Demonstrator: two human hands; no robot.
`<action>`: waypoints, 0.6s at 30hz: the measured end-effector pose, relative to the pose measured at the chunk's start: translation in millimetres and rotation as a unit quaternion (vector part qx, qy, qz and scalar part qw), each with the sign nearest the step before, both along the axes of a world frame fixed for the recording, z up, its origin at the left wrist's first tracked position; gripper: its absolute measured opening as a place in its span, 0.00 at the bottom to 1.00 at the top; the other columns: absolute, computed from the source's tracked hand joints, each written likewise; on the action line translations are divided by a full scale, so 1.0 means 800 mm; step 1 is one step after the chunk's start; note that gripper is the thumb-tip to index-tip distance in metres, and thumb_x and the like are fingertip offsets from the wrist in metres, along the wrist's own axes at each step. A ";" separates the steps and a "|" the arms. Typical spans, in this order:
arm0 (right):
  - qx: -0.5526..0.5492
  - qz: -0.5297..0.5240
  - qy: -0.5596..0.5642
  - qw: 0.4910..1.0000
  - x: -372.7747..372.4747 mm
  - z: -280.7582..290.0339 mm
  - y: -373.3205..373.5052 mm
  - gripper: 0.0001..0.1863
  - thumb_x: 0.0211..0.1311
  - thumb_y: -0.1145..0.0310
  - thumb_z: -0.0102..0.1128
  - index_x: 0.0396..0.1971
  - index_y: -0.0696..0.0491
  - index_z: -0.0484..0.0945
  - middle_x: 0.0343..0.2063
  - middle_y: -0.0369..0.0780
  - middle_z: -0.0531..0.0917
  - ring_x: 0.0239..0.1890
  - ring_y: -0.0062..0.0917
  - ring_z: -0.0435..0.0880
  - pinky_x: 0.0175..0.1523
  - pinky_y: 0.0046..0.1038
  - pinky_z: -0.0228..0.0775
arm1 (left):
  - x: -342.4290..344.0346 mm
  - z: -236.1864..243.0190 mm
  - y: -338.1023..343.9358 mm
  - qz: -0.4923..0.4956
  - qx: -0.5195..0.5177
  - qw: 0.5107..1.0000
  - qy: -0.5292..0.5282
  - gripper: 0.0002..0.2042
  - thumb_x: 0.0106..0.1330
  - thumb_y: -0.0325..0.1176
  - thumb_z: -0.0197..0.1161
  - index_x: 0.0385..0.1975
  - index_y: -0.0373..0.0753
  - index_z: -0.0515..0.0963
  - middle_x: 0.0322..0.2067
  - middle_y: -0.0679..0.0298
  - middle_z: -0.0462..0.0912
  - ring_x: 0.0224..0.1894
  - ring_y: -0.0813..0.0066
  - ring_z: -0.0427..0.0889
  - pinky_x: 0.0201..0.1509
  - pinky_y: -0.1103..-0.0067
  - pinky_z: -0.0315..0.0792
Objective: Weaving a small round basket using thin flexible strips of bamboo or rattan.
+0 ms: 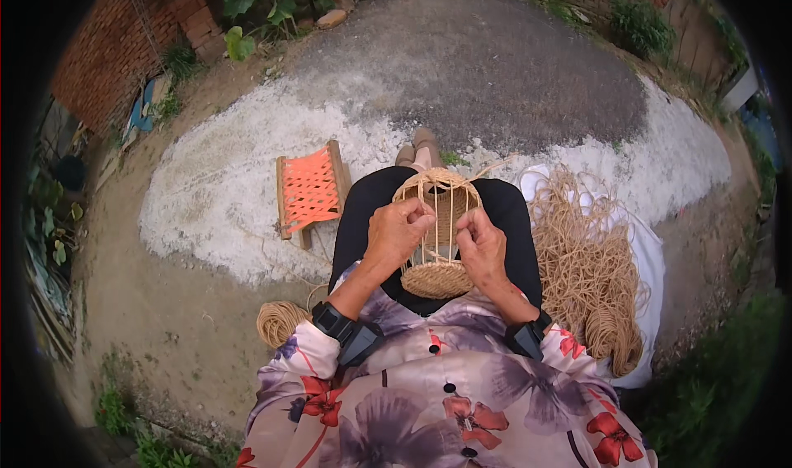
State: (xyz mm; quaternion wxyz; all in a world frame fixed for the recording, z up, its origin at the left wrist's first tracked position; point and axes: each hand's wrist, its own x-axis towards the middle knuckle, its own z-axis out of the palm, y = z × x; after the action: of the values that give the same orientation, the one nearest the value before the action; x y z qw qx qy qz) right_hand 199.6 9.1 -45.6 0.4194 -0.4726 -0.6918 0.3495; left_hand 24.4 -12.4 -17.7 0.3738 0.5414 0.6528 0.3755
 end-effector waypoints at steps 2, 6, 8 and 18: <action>-0.002 -0.001 -0.006 1.000 -0.001 0.000 0.000 0.03 0.53 0.79 0.54 0.29 0.55 0.72 0.18 0.43 0.78 0.22 0.33 0.82 0.30 0.30 0.72 | 0.005 -0.006 -0.003 0.014 0.057 0.984 0.169 0.07 0.59 0.32 0.64 0.33 0.36 0.81 0.22 0.62 0.81 0.24 0.80 0.80 0.29 0.80 0.73; -0.009 -0.005 -0.007 1.000 0.000 -0.001 0.001 0.03 0.53 0.78 0.54 0.29 0.55 0.72 0.17 0.42 0.78 0.21 0.33 0.81 0.30 0.30 0.72 | 0.008 -0.011 -0.011 0.031 0.042 0.992 0.119 0.12 0.54 0.33 0.64 0.38 0.39 0.76 0.23 0.56 0.83 0.27 0.62 0.84 0.33 0.70 0.75; -0.016 -0.004 -0.009 1.000 0.000 0.001 0.000 0.04 0.53 0.78 0.54 0.29 0.55 0.72 0.17 0.42 0.77 0.21 0.33 0.81 0.30 0.31 0.72 | 0.005 -0.011 -0.022 0.037 0.012 0.998 0.039 0.13 0.54 0.32 0.64 0.39 0.39 0.74 0.24 0.57 0.83 0.26 0.64 0.84 0.32 0.71 0.75; -0.011 -0.003 -0.015 1.000 0.005 -0.003 0.005 0.03 0.53 0.77 0.55 0.28 0.54 0.72 0.17 0.41 0.77 0.21 0.33 0.80 0.29 0.32 0.71 | -0.056 -0.029 -0.097 0.147 0.001 0.981 0.128 0.09 0.54 0.24 0.57 0.35 0.36 0.77 0.15 0.63 0.75 0.17 0.77 0.74 0.25 0.77 0.70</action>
State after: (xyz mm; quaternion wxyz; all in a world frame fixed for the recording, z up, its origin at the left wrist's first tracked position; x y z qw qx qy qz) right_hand 203.4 13.4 -47.9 0.4049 -0.4840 -0.6927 0.3492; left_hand -20.3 -90.2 -40.8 0.2275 0.4831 0.7674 0.3549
